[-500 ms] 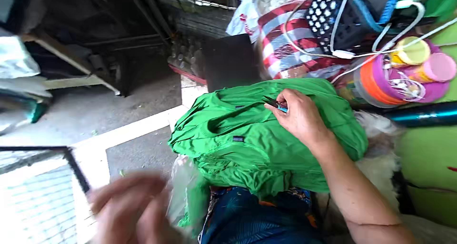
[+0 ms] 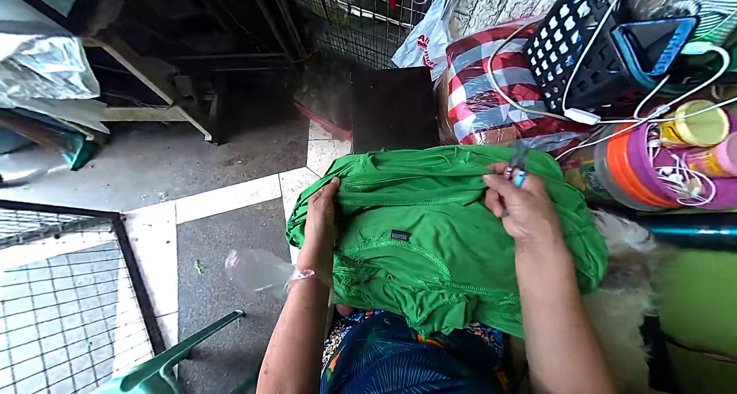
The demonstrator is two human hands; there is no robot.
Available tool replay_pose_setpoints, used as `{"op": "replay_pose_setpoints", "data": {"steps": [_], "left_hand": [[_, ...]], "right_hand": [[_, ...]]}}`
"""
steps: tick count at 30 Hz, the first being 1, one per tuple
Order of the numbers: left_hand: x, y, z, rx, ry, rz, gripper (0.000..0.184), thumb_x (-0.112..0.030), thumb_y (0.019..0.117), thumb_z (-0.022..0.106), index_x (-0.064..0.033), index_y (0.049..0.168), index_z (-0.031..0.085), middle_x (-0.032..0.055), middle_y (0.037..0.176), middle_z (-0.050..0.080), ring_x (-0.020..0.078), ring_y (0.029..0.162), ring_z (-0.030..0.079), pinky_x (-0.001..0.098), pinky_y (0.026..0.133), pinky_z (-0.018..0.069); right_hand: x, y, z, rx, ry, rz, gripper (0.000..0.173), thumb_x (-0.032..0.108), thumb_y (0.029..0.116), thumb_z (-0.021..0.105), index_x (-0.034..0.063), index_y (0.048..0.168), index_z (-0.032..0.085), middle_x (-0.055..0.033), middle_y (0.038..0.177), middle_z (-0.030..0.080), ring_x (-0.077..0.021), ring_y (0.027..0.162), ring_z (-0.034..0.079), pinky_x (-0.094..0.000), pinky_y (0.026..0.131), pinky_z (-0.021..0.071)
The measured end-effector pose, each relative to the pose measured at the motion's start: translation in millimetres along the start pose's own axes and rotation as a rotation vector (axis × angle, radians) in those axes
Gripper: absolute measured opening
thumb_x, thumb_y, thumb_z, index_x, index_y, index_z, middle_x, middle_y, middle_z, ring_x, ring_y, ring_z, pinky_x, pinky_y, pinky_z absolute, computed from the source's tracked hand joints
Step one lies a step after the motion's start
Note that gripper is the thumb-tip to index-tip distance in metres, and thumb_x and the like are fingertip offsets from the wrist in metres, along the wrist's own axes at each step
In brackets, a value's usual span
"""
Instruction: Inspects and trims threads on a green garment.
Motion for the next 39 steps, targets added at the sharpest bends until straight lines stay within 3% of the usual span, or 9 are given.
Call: {"op": "replay_pose_setpoints", "data": {"steps": [3,14,18,21,26,30,32,36,39], "left_hand": [[21,5,5,0.026,-0.119,-0.099,0.035,-0.032,0.1093,0.047,-0.0024,0.121,0.063,0.0086,0.103,0.068,0.014,0.091,0.065,0.0367,0.084,0.0546],[12,-4,14,0.133,0.074,0.18,0.018,-0.016,0.105,0.052,-0.0099,0.09,0.06,-0.0055,0.075,0.061,0.0017,0.07,0.059,0.0229,0.069,0.052],[-19,-26,-12,-0.038,0.636,0.461,0.029,-0.015,0.0864,0.072,0.0071,0.104,0.067,0.021,0.085,0.066,0.0344,0.077,0.063,0.0581,0.073,0.0504],[-33,-36,-50,-0.215,0.744,0.45,0.036,-0.017,0.0857,0.072,0.0121,0.105,0.063,0.0294,0.09,0.065,0.044,0.084,0.064,0.0637,0.078,0.0481],[-56,-42,-50,-0.088,0.647,0.32,0.04,-0.022,0.1053,0.044,0.0025,0.085,0.068,0.0065,0.071,0.064,0.013,0.064,0.061,0.0406,0.068,0.0527],[-125,-41,-25,-0.143,0.512,0.633,0.037,-0.022,0.1074,0.041,0.003,0.099,0.067,0.0074,0.086,0.069,0.0067,0.077,0.067,0.032,0.078,0.0575],[-138,-20,-6,-0.186,0.553,0.777,0.033,-0.013,0.1009,0.047,0.0101,0.104,0.07,0.0198,0.1,0.072,0.02,0.096,0.07,0.0398,0.091,0.0548],[-51,41,23,0.028,1.022,0.589,0.051,-0.045,0.1031,0.053,-0.0126,0.143,0.06,0.0322,0.15,0.044,0.0538,0.139,0.04,0.0733,0.109,0.0303],[20,56,13,0.164,1.085,0.312,0.064,-0.062,0.1043,0.036,-0.0244,0.155,0.047,0.0256,0.163,0.03,0.0515,0.15,0.025,0.0778,0.113,0.0141]], "right_hand": [[-17,4,1,-0.01,0.401,0.162,0.02,0.012,0.1085,0.043,0.0162,0.095,0.058,0.0129,0.056,0.045,0.0045,0.04,0.033,-0.011,0.041,0.0326],[-11,4,7,0.051,0.338,0.099,0.015,0.015,0.1073,0.047,0.0182,0.097,0.057,0.012,0.057,0.042,0.0045,0.039,0.029,-0.0106,0.039,0.0281],[15,-25,18,0.093,-0.327,-0.246,0.019,0.015,0.1006,0.059,-0.0024,0.103,0.066,-0.0074,0.087,0.062,-0.01,0.07,0.055,-0.028,0.065,0.0479],[21,-59,14,-0.041,-0.531,-0.527,0.021,0.014,0.0968,0.063,-0.0053,0.095,0.071,-0.017,0.094,0.064,-0.0183,0.079,0.062,-0.029,0.071,0.0524],[45,-65,-10,-0.112,-0.312,-0.476,0.017,0.01,0.1033,0.055,-0.0048,0.104,0.062,0.0015,0.078,0.064,0.0041,0.062,0.054,-0.0141,0.06,0.0471],[111,-29,-23,-0.153,-0.156,-0.603,0.011,0.015,0.1073,0.049,0.0081,0.107,0.057,0.0143,0.085,0.061,0.0061,0.063,0.056,-0.019,0.061,0.0545],[125,5,-20,-0.174,-0.193,-0.709,0.013,0.014,0.1076,0.046,0.0046,0.105,0.055,0.0086,0.092,0.062,0.0033,0.071,0.061,-0.0203,0.066,0.0566],[13,78,9,0.133,-0.682,-0.253,0.041,0.021,0.1102,0.045,-0.013,0.13,0.055,-0.0304,0.121,0.065,-0.0384,0.115,0.065,-0.0564,0.102,0.0494],[-14,80,13,0.192,-0.741,-0.106,0.037,0.018,0.1093,0.048,-0.0084,0.134,0.056,-0.0326,0.132,0.06,-0.0456,0.128,0.057,-0.0624,0.108,0.0409]]}}
Point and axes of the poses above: each hand's wrist, its own y-axis towards the middle knuckle, its own z-axis out of the palm, x = y × z, the point moved 10 cm from there along y, towards the middle knuckle
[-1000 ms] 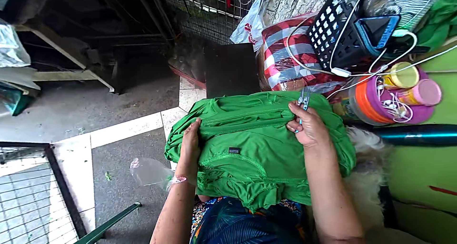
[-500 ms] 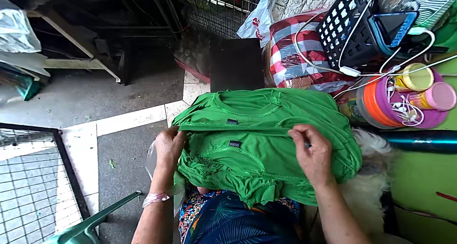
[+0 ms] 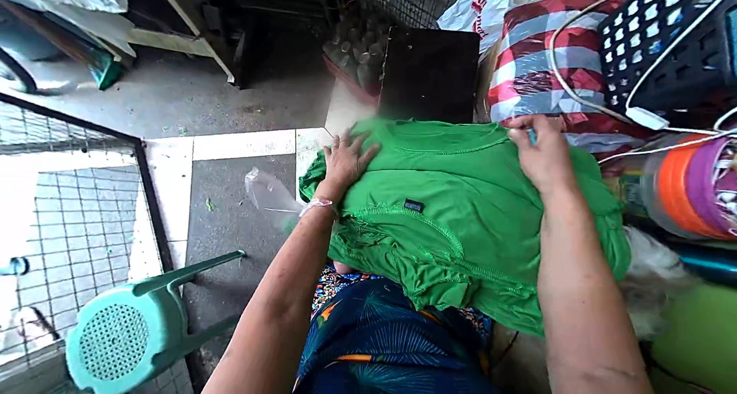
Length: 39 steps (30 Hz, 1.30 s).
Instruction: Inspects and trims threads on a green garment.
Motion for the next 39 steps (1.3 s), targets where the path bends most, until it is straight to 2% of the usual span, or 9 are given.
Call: {"op": "replay_pose_setpoints", "data": {"steps": [4,9,12,16,19,25,30,34,39], "left_hand": [[12,-14,-4,0.076,0.005,0.079,0.061,-0.054,0.1077,0.03,-0.0207,0.156,0.045,0.0178,0.162,0.037,0.0428,0.15,0.032,0.0706,0.117,0.0198],[20,-51,-24,-0.018,-0.121,0.09,0.054,-0.034,0.1087,0.046,-0.0044,0.153,0.045,0.0233,0.158,0.041,0.0434,0.148,0.036,0.0633,0.121,0.0201],[12,-85,-44,-0.07,-0.28,0.049,0.045,-0.019,0.1049,0.058,0.0,0.146,0.052,0.0253,0.155,0.045,0.0438,0.144,0.041,0.0601,0.117,0.0306],[1,-121,-61,-0.37,-0.477,0.185,0.025,-0.017,0.101,0.058,0.0012,0.109,0.073,0.0191,0.12,0.068,0.0253,0.111,0.067,0.0415,0.095,0.0541],[-39,-145,-62,-0.394,-0.611,0.307,0.022,-0.013,0.1015,0.057,0.0032,0.104,0.073,0.0122,0.102,0.068,0.0109,0.089,0.065,0.0248,0.08,0.0545],[-73,-137,-24,-0.161,-0.531,0.402,0.022,-0.026,0.0936,0.072,-0.0057,0.102,0.076,0.0089,0.095,0.065,0.0156,0.08,0.062,0.0337,0.072,0.0529],[-47,-123,-14,-0.028,-0.842,0.337,0.011,-0.016,0.0935,0.07,-0.0072,0.089,0.074,-0.0059,0.086,0.067,-0.0032,0.082,0.062,0.016,0.077,0.0515],[-36,-121,-8,0.106,-1.075,0.196,0.01,-0.009,0.1014,0.056,-0.0088,0.094,0.062,-0.0084,0.079,0.068,-0.0003,0.072,0.066,0.0196,0.072,0.0578],[-29,-125,-10,0.021,-1.176,0.153,0.007,-0.003,0.1016,0.053,-0.0076,0.098,0.056,-0.0062,0.079,0.069,0.0004,0.07,0.066,0.0183,0.068,0.0569]], "right_hand": [[2,-11,-9,-0.128,0.039,-0.026,0.032,0.014,0.1082,0.046,-0.0086,0.126,0.06,-0.0301,0.125,0.064,-0.038,0.122,0.062,-0.0519,0.106,0.0448],[31,-33,-23,-0.308,0.103,-0.26,0.028,0.013,0.1063,0.05,-0.0074,0.116,0.065,-0.0214,0.11,0.07,-0.0188,0.103,0.066,-0.0298,0.093,0.0509],[63,-59,-15,-0.167,0.16,-0.295,0.023,0.012,0.1037,0.056,-0.0058,0.114,0.066,-0.0166,0.107,0.07,-0.0131,0.094,0.065,-0.0281,0.084,0.0521],[109,-93,21,0.111,0.171,-0.395,0.017,0.007,0.0981,0.064,-0.0043,0.11,0.067,-0.0142,0.1,0.07,-0.0152,0.087,0.067,-0.0314,0.081,0.0563],[134,-108,41,0.231,0.276,-0.426,0.018,0.007,0.0941,0.068,-0.0014,0.11,0.067,-0.0084,0.096,0.069,-0.0086,0.085,0.065,-0.0245,0.079,0.0545],[126,-114,67,0.404,0.449,-0.289,0.022,0.012,0.1013,0.059,0.0032,0.121,0.06,0.0004,0.084,0.064,0.0008,0.059,0.051,-0.0126,0.051,0.04],[102,-115,65,0.299,0.677,-0.293,0.024,0.011,0.1031,0.051,0.0036,0.126,0.055,0.0048,0.085,0.063,0.0033,0.059,0.049,-0.0112,0.051,0.0393],[111,-121,63,0.274,0.598,-0.4,0.03,0.015,0.0992,0.06,0.0037,0.125,0.053,0.0068,0.092,0.066,0.0043,0.067,0.055,-0.0117,0.058,0.0449],[124,-130,70,0.256,0.326,-0.468,0.027,0.013,0.095,0.067,-0.0003,0.119,0.063,-0.0021,0.095,0.072,0.0032,0.08,0.064,-0.0118,0.07,0.0508]]}}
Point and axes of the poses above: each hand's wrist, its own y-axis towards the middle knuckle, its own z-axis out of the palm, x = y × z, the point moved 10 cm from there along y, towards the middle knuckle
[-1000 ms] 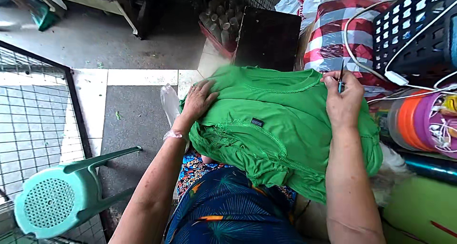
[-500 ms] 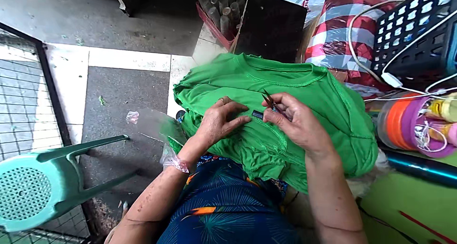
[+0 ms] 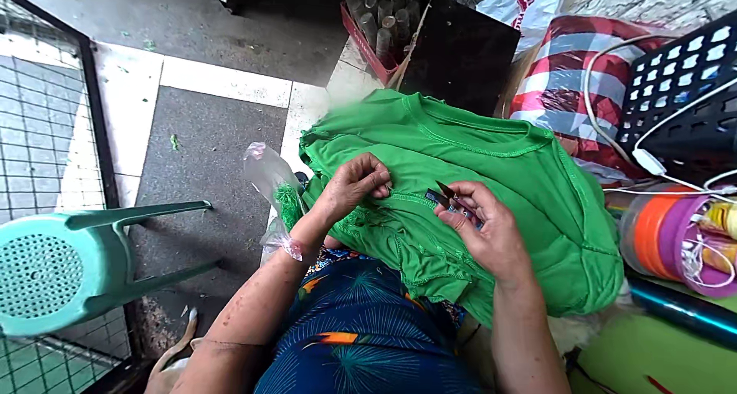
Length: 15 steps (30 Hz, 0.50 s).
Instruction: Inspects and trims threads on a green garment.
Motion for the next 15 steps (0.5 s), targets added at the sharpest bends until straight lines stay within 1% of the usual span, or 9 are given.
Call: {"op": "replay_pose_setpoints", "data": {"steps": [1,3,4,5,7,9,11,13,15], "left_hand": [[-2,-3,-1,-0.009,0.062,0.017,0.004,-0.003,0.102,0.055,-0.0053,0.105,0.056,-0.004,0.082,0.067,0.0015,0.07,0.066,0.019,0.068,0.0574],[-10,-10,3,0.037,0.258,0.093,0.023,-0.005,0.1035,0.052,-0.0005,0.125,0.057,0.0033,0.093,0.067,0.0059,0.076,0.066,0.0228,0.071,0.0577],[-15,-12,8,0.08,0.36,0.153,0.03,-0.005,0.1025,0.049,0.0008,0.13,0.059,0.0063,0.098,0.067,0.0089,0.081,0.066,0.026,0.074,0.0575],[-21,-14,13,0.117,0.457,0.225,0.036,-0.005,0.0979,0.047,0.0012,0.129,0.063,0.0087,0.101,0.066,0.0116,0.084,0.063,0.0284,0.076,0.0555],[-29,-16,20,0.15,0.6,0.316,0.037,-0.011,0.0912,0.049,-0.0023,0.118,0.072,0.0102,0.103,0.066,0.0143,0.088,0.062,0.0303,0.078,0.0528],[-34,-15,21,0.124,0.644,0.383,0.02,-0.014,0.094,0.064,-0.0023,0.104,0.076,0.0112,0.096,0.067,0.0145,0.082,0.064,0.0278,0.073,0.0548],[-36,-12,16,0.093,0.635,0.421,0.01,-0.01,0.0911,0.071,-0.0011,0.091,0.076,0.0118,0.089,0.069,0.0168,0.082,0.067,0.0289,0.076,0.0554],[-34,-9,10,0.105,0.613,0.373,0.009,-0.008,0.0916,0.071,-0.0014,0.089,0.075,0.0103,0.088,0.069,0.0151,0.082,0.066,0.0283,0.077,0.0548],[-29,-8,6,0.141,0.579,0.282,0.009,-0.008,0.0962,0.066,-0.0008,0.094,0.072,0.0099,0.09,0.067,0.0131,0.077,0.066,0.0274,0.074,0.0571]], "right_hand": [[0,1,2,0.006,-0.028,0.007,0.027,0.013,0.0946,0.068,-0.0004,0.118,0.064,-0.0037,0.095,0.072,0.0019,0.081,0.065,-0.0128,0.071,0.0516],[0,3,4,0.013,-0.059,0.027,0.027,0.012,0.0943,0.069,-0.0007,0.118,0.065,-0.0063,0.097,0.072,-0.0011,0.084,0.067,-0.0155,0.074,0.0536],[1,3,5,0.015,-0.071,0.038,0.028,0.012,0.0945,0.069,-0.0006,0.119,0.065,-0.0068,0.098,0.072,-0.0016,0.085,0.066,-0.0161,0.075,0.0535],[2,4,6,0.016,-0.082,0.04,0.028,0.013,0.0947,0.069,-0.0007,0.119,0.065,-0.0073,0.099,0.072,-0.0019,0.086,0.067,-0.0165,0.076,0.0537],[7,5,8,0.014,-0.106,0.023,0.028,0.012,0.0948,0.068,-0.002,0.119,0.065,-0.0085,0.098,0.071,-0.0033,0.085,0.067,-0.0173,0.076,0.054],[10,8,13,0.03,-0.161,0.022,0.025,0.011,0.0945,0.069,-0.0004,0.117,0.066,-0.0083,0.095,0.07,-0.0062,0.082,0.066,-0.0202,0.073,0.0545],[11,10,17,0.067,-0.24,0.026,0.024,0.01,0.093,0.07,0.0004,0.115,0.068,-0.0103,0.093,0.071,-0.0155,0.08,0.068,-0.0318,0.071,0.056],[12,12,21,0.116,-0.326,0.03,0.024,0.01,0.0933,0.07,0.0012,0.116,0.07,-0.0128,0.093,0.072,-0.024,0.082,0.071,-0.0434,0.072,0.0574],[13,15,26,0.169,-0.4,0.046,0.022,0.01,0.0937,0.07,0.0012,0.114,0.071,-0.0153,0.091,0.072,-0.0302,0.081,0.071,-0.0509,0.071,0.0562]]}}
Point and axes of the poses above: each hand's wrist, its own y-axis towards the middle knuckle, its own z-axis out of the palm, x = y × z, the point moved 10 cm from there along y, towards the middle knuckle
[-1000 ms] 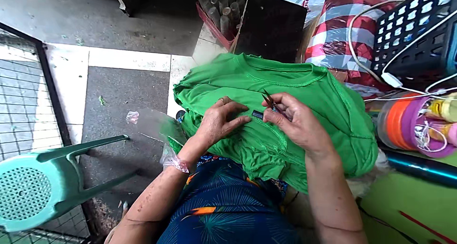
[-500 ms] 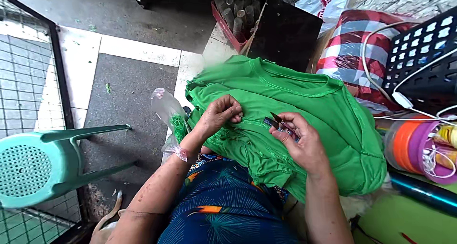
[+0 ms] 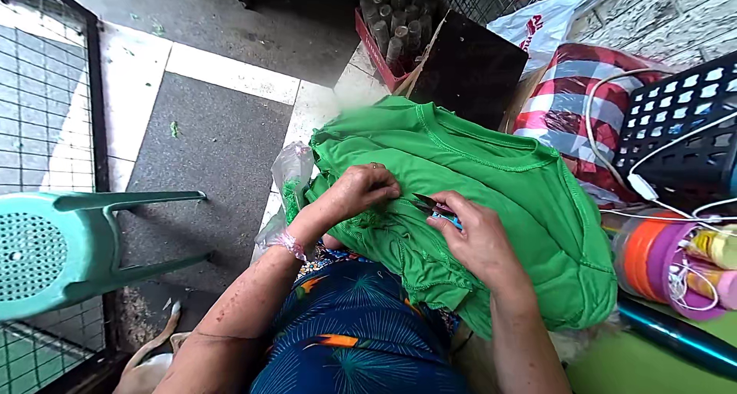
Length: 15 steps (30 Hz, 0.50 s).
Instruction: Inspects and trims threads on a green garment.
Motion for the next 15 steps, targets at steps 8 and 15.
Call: {"op": "replay_pose_setpoints", "data": {"steps": [8,15], "left_hand": [[4,-3,4,0.003,-0.093,-0.014,0.014,-0.008,0.1022,0.058,0.0027,0.1,0.066,0.0118,0.092,0.063,0.0129,0.076,0.066,0.027,0.073,0.059],[0,-3,3,-0.031,-0.051,0.048,0.015,-0.008,0.1009,0.058,0.0023,0.098,0.068,0.0116,0.092,0.062,0.0143,0.079,0.064,0.0268,0.074,0.0563]], "right_hand": [[5,24,17,0.283,-0.199,0.117,0.015,0.01,0.0979,0.068,0.0019,0.11,0.07,-0.0184,0.088,0.07,-0.0379,0.086,0.069,-0.057,0.073,0.0516],[11,36,27,0.391,-0.277,0.052,0.013,0.011,0.0989,0.066,0.0043,0.109,0.071,-0.017,0.088,0.069,-0.0367,0.088,0.069,-0.0556,0.074,0.0515]]}}
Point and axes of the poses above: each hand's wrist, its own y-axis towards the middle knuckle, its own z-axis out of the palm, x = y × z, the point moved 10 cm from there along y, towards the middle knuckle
